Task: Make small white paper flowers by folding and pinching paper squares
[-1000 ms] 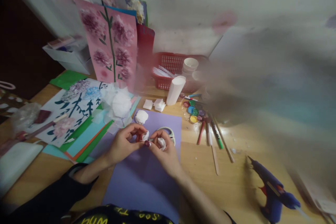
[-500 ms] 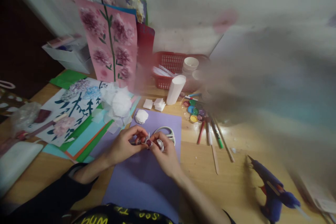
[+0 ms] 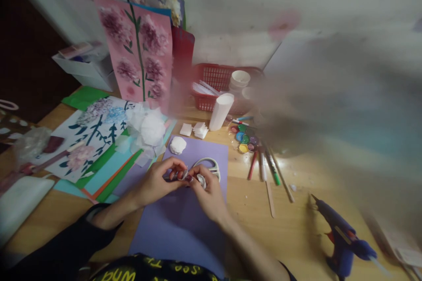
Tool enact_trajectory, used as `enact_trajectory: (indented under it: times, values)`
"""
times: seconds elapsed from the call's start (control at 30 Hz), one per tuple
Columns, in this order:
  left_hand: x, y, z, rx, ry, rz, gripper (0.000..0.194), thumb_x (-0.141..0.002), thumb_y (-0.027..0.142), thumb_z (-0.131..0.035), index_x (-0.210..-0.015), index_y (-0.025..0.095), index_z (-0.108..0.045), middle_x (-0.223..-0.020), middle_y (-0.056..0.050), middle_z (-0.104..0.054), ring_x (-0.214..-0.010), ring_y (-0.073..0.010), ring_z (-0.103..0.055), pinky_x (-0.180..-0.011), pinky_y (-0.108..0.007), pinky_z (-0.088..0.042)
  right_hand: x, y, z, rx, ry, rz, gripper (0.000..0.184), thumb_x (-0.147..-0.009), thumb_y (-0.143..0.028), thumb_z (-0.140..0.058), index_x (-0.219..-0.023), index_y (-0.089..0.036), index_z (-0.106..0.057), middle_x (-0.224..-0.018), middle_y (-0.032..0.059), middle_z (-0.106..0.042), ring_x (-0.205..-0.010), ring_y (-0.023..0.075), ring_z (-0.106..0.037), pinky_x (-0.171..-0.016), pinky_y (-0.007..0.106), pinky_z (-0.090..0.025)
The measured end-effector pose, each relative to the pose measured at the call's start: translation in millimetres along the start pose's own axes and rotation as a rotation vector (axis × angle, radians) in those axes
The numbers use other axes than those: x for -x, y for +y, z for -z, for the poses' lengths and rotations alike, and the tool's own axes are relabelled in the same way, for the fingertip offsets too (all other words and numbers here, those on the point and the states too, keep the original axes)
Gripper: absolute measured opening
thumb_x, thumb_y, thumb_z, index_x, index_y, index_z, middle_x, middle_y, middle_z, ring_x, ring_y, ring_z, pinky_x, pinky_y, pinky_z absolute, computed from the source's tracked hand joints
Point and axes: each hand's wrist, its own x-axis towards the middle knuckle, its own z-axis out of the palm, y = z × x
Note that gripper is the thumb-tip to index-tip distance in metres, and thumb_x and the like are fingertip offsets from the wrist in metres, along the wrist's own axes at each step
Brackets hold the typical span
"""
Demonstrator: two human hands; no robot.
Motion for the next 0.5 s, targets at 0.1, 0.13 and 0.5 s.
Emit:
enact_trajectory:
  times: [0.1,0.13,0.5]
  values:
    - [0.6,0.4,0.2,-0.008,-0.008,-0.003,0.02,-0.077,0.022,-0.073,-0.093,0.02,-0.061,-0.074,0.003,-0.064,-0.06,-0.0097,-0.051,-0.058,-0.021,-0.041,0.4,0.0,0.2,0.01,-0.009,0.002,0.022,-0.085,-0.039,-0.053,-0.076,-0.019,-0.058,-0.066,-0.0013,-0.052,-0.059,0.0134,-0.043,-0.057,0.025,-0.034]
    - [1.0,0.7,0.1,-0.01,-0.013,-0.005,0.02,-0.077,0.022,-0.072,-0.093,0.02,-0.061,-0.073,0.003,-0.064,-0.06,-0.0097,-0.051,-0.058,-0.021,-0.041,0.5,0.0,0.0,0.013,-0.009,-0.001,0.023,-0.084,-0.04,-0.054,-0.077,-0.019,-0.058,-0.067,-0.001,-0.053,-0.06,0.0138,-0.044,-0.057,0.026,-0.034]
    - [0.2,-2.0,-1.3,-0.054,-0.023,0.007,0.016,-0.079,0.025,-0.071,-0.092,0.02,-0.063,-0.074,0.003,-0.063,-0.062,-0.0102,-0.052,-0.058,-0.021,-0.041,0.0,0.4,-0.3,0.015,-0.01,-0.005,0.018,-0.085,-0.035,-0.053,-0.077,-0.019,-0.058,-0.073,0.0012,-0.058,-0.068,0.016,-0.051,-0.064,0.027,-0.04]
